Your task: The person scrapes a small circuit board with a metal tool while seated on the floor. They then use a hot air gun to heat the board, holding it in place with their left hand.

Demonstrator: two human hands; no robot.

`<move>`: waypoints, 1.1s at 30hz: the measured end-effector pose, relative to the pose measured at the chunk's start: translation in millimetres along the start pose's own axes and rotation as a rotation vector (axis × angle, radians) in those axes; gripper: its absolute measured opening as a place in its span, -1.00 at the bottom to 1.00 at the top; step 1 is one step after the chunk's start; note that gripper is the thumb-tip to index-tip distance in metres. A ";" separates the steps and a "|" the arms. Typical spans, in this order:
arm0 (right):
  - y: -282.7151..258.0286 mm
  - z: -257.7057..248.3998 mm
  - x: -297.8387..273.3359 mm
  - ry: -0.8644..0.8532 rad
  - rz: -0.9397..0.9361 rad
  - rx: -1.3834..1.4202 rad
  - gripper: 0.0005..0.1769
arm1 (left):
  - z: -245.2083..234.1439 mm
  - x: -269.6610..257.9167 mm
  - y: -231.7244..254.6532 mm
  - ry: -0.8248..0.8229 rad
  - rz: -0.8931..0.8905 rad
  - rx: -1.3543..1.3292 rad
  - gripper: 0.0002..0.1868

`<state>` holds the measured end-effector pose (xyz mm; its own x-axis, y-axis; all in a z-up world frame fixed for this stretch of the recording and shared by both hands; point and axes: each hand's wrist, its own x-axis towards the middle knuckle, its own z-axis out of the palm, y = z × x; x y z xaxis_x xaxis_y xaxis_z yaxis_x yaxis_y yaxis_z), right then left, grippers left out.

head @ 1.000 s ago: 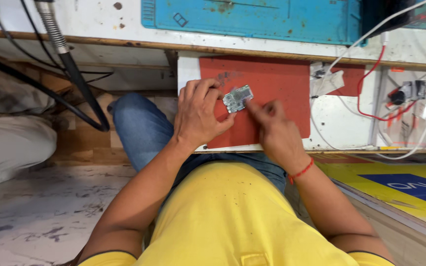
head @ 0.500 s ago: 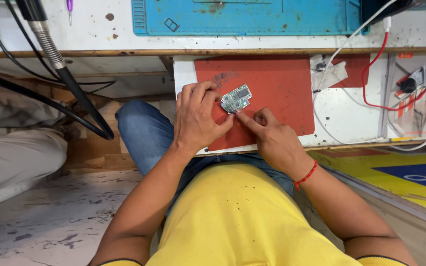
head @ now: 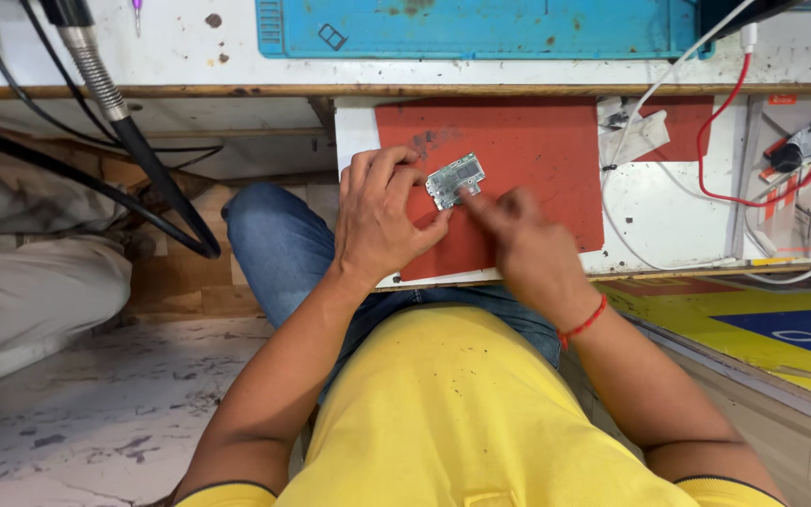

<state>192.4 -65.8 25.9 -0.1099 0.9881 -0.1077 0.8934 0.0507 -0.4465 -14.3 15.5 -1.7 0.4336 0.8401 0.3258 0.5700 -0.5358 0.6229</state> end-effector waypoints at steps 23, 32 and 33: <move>0.6 5.2 0.8 0.080 0.007 -0.050 -0.28 | 1.6 -3.6 -0.5 -0.003 -0.014 -0.013 -0.56; -2.0 -0.5 -1.7 -0.015 -0.001 -0.010 -0.30 | -0.6 -2.0 -0.8 -0.012 -0.025 -0.017 -0.55; -3.5 0.5 -0.4 -0.063 -0.027 -0.001 -0.29 | -1.9 -1.1 -2.3 -0.002 -0.010 -0.015 -0.54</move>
<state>189.0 -66.5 27.1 -0.1610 0.9753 -0.1512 0.8901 0.0773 -0.4492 -17.4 16.0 -2.1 0.4297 0.8451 0.3180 0.5634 -0.5261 0.6370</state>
